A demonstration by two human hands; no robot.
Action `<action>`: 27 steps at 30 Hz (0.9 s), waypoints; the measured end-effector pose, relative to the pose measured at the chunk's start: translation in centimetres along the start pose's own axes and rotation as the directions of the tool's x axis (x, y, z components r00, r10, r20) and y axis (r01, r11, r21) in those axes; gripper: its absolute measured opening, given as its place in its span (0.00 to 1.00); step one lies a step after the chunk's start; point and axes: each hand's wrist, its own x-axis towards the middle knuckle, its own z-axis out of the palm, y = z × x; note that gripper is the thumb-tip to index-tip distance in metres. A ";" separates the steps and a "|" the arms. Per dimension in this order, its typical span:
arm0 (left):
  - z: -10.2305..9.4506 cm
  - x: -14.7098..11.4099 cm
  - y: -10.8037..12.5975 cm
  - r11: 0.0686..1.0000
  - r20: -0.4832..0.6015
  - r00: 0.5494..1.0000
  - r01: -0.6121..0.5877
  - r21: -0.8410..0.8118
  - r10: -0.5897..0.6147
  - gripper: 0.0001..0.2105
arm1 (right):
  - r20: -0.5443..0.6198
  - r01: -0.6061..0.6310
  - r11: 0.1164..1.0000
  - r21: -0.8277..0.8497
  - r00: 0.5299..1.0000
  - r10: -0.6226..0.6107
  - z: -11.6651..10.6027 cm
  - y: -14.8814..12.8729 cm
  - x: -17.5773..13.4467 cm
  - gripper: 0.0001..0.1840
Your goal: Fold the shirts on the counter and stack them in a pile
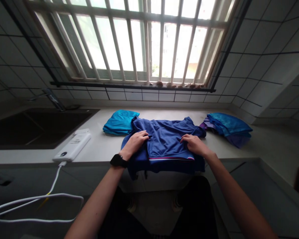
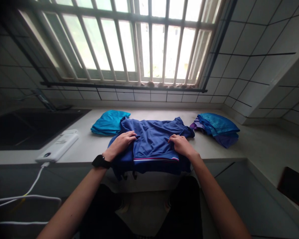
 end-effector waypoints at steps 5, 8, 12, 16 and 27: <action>-2.1 -1.6 -0.1 0.995 -0.233 0.968 0.095 0.004 -0.091 0.16 | -0.366 -0.084 0.995 0.044 0.926 0.095 -1.2 -1.0 -0.5 0.17; -3.2 -4.8 0.7 0.995 -0.347 0.933 0.095 -0.010 -0.093 0.14 | -0.318 0.035 0.991 0.126 0.948 0.007 -1.8 -0.4 -2.6 0.16; -2.9 -8.1 1.8 0.997 -0.267 0.962 0.037 -0.069 -0.054 0.23 | -0.064 0.049 0.991 0.126 0.997 -0.041 -2.8 0.3 -5.2 0.20; -1.6 -8.4 2.9 0.978 -0.065 0.986 -0.163 -0.131 0.156 0.37 | -0.024 0.116 0.975 0.189 0.993 -0.114 -3.1 -1.6 -5.9 0.29; -3.2 -10.3 3.1 0.991 -0.090 0.995 -0.047 -0.126 0.035 0.12 | 0.083 0.129 0.905 0.406 0.981 -0.176 -0.6 -3.0 -7.6 0.15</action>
